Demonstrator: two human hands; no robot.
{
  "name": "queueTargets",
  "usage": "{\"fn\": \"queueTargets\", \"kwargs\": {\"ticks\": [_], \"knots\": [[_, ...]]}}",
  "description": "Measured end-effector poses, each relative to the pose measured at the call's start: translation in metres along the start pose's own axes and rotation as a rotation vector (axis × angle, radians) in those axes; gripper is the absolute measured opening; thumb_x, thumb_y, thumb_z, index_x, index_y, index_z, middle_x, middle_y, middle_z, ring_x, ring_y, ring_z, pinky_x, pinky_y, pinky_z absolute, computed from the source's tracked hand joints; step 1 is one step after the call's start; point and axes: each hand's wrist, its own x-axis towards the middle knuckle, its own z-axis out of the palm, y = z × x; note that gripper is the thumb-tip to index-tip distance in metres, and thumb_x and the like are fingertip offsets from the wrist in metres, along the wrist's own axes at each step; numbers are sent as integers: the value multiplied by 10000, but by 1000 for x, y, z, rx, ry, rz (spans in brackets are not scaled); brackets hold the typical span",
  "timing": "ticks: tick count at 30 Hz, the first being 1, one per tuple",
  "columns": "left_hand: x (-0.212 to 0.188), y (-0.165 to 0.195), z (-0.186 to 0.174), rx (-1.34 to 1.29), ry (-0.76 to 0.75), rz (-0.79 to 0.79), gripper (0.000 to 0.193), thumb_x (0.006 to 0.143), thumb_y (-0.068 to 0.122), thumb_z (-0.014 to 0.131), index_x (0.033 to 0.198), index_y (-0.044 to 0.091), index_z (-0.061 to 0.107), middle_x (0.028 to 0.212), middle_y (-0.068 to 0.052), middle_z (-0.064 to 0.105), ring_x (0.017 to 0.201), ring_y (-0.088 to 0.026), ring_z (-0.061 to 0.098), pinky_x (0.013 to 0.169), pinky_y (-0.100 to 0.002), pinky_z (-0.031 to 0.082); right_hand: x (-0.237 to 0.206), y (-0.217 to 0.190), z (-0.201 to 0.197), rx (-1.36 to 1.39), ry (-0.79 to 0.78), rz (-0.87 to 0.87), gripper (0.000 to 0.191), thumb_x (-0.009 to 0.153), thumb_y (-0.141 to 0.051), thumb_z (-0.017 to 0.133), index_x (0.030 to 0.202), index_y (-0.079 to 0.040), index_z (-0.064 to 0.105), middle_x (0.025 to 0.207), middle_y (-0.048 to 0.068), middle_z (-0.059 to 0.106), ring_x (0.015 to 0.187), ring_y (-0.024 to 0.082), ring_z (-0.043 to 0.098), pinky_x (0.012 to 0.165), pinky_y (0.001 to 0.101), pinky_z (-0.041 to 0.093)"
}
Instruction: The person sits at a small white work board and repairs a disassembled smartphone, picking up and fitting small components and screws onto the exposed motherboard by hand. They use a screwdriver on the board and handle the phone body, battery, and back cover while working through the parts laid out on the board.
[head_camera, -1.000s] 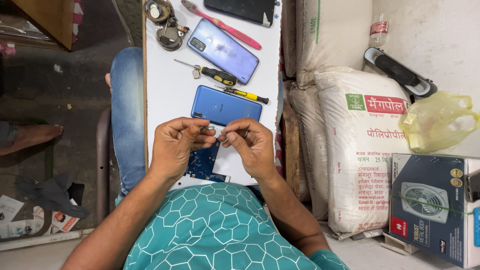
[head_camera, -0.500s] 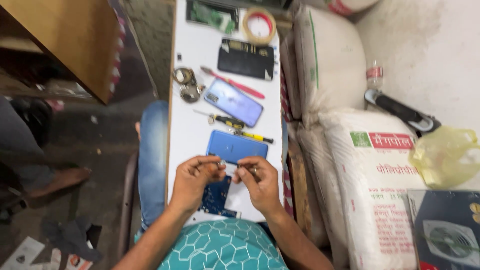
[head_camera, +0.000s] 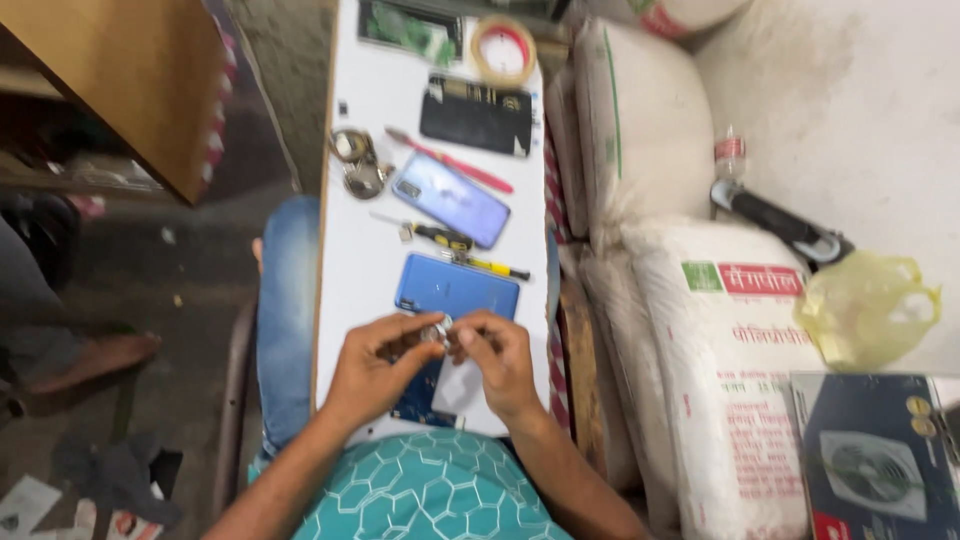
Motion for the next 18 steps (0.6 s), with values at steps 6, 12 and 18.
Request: {"fn": "queueTargets", "kwargs": {"ticks": [6, 12, 18], "knots": [[12, -3, -2, 5, -63, 1, 396, 853, 22, 777, 1244, 18, 718, 960, -85, 787, 870, -133, 750, 790, -249, 615, 14, 20, -8, 40, -26, 36, 185, 1024, -158, 678, 960, 14, 704, 856, 75, 697, 732, 107, 619, 667, 245, 512], [13, -1, -2, 3, -32, 21, 337, 849, 20, 779, 1180, -8, 724, 939, -95, 785, 856, -127, 744, 784, -261, 619, 16, 16, -8, 62, -9, 13, 138, 1001, -119, 687, 934, 1, 687, 872, 63, 677, 751, 105, 628, 665, 244, 517], [18, -5, -12, 69, -6, 38, 242, 861, 28, 776, 1101, 8, 752, 938, -83, 792, 860, -128, 752, 808, -267, 615, 17, 12, -2, -115, 18, -80, 103, 980, -95, 730, 956, 2, 707, 905, 55, 671, 771, 91, 625, 682, 227, 513]]}}
